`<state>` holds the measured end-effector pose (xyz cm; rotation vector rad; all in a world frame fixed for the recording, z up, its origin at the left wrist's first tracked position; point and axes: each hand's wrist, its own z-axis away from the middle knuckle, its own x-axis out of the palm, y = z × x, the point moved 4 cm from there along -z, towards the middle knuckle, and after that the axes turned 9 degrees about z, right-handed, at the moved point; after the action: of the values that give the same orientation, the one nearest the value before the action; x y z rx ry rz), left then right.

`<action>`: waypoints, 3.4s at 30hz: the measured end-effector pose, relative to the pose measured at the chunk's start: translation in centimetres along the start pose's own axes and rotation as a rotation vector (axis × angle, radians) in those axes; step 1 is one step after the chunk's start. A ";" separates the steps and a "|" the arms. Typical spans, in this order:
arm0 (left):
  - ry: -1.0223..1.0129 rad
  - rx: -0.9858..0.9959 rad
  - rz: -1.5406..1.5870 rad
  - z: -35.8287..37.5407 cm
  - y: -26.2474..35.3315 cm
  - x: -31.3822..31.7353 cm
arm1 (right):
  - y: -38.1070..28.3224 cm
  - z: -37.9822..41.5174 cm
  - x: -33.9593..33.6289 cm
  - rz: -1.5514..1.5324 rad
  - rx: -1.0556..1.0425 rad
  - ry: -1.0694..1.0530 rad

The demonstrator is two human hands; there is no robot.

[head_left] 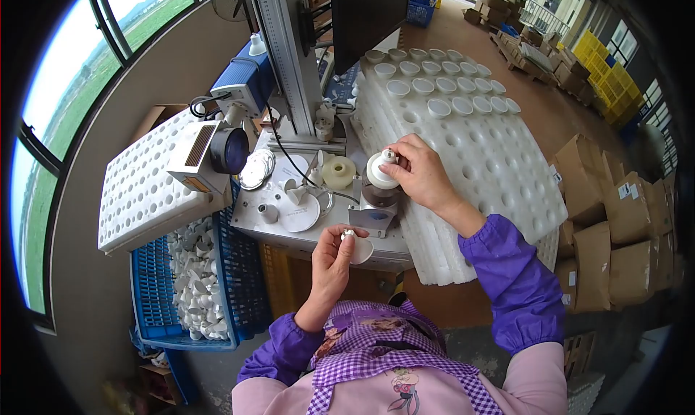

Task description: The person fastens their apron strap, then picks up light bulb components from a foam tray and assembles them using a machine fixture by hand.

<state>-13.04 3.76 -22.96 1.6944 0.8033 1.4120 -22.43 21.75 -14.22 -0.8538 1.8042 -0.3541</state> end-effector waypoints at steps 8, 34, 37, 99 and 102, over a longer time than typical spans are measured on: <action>-0.035 -0.059 0.020 1.1 -0.7 0.3 | -0.1 0.0 -0.1 -0.019 0.053 -0.013; -0.095 -0.267 0.109 3.8 -1.9 1.6 | 7.2 -7.5 -9.0 0.778 -0.162 -0.216; -0.102 -0.276 0.125 3.9 -2.2 2.0 | 7.0 -5.9 -10.2 0.604 -0.068 -0.159; 0.101 0.340 -0.685 -5.9 9.3 -0.8 | 0.4 -0.9 -1.6 -0.047 0.044 -0.071; 0.118 0.354 -0.689 -4.8 9.3 -1.6 | 0.5 -0.8 -1.0 -0.017 0.025 -0.060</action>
<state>-18.14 -1.43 -15.28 1.3690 1.5936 0.9230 -23.22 22.65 -13.54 -0.8545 1.7343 -0.3574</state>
